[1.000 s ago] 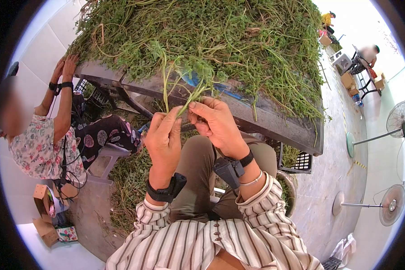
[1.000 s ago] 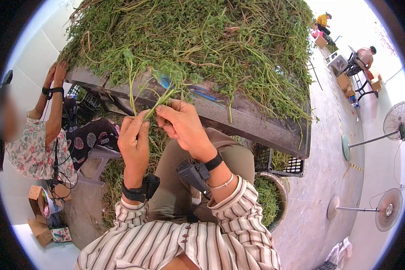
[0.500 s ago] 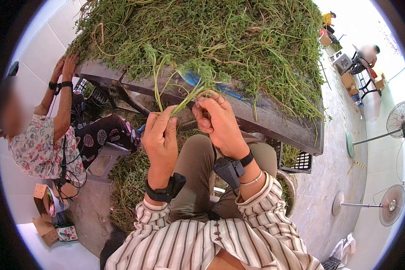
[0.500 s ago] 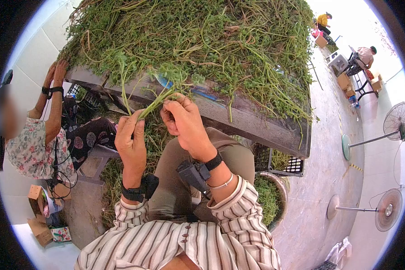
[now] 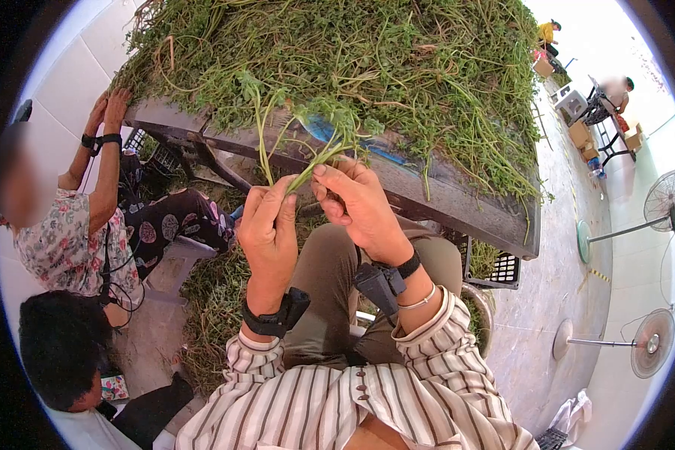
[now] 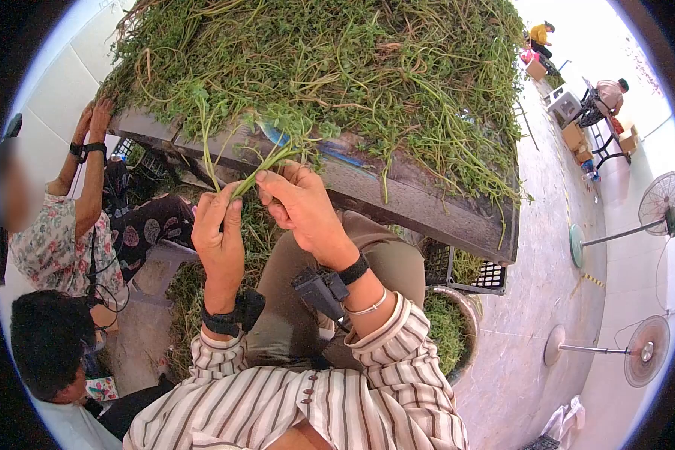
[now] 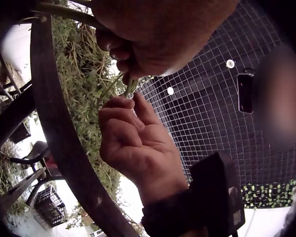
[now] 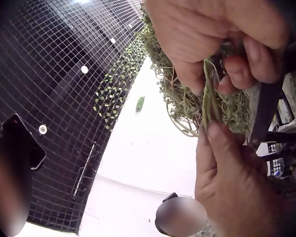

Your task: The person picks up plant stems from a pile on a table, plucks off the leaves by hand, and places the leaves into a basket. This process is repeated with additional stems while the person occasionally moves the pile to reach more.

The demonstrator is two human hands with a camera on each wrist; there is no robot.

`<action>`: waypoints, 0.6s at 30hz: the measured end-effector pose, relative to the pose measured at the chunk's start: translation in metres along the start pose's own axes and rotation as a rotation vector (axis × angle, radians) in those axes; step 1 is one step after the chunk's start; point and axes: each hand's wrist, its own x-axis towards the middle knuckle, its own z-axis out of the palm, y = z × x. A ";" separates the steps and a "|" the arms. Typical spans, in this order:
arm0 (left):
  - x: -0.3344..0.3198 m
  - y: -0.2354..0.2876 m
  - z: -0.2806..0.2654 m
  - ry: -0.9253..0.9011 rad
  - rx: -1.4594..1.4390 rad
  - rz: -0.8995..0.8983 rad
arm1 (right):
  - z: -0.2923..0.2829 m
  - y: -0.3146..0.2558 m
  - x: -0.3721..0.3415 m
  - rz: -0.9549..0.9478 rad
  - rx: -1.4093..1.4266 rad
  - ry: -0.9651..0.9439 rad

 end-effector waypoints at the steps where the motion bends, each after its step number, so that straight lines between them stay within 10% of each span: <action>1: 0.000 0.000 0.000 -0.005 0.004 0.008 | -0.001 0.001 0.001 -0.007 -0.007 -0.021; 18: 0.000 0.001 0.001 -0.024 0.004 0.011 | -0.001 0.003 0.000 -0.015 -0.043 -0.005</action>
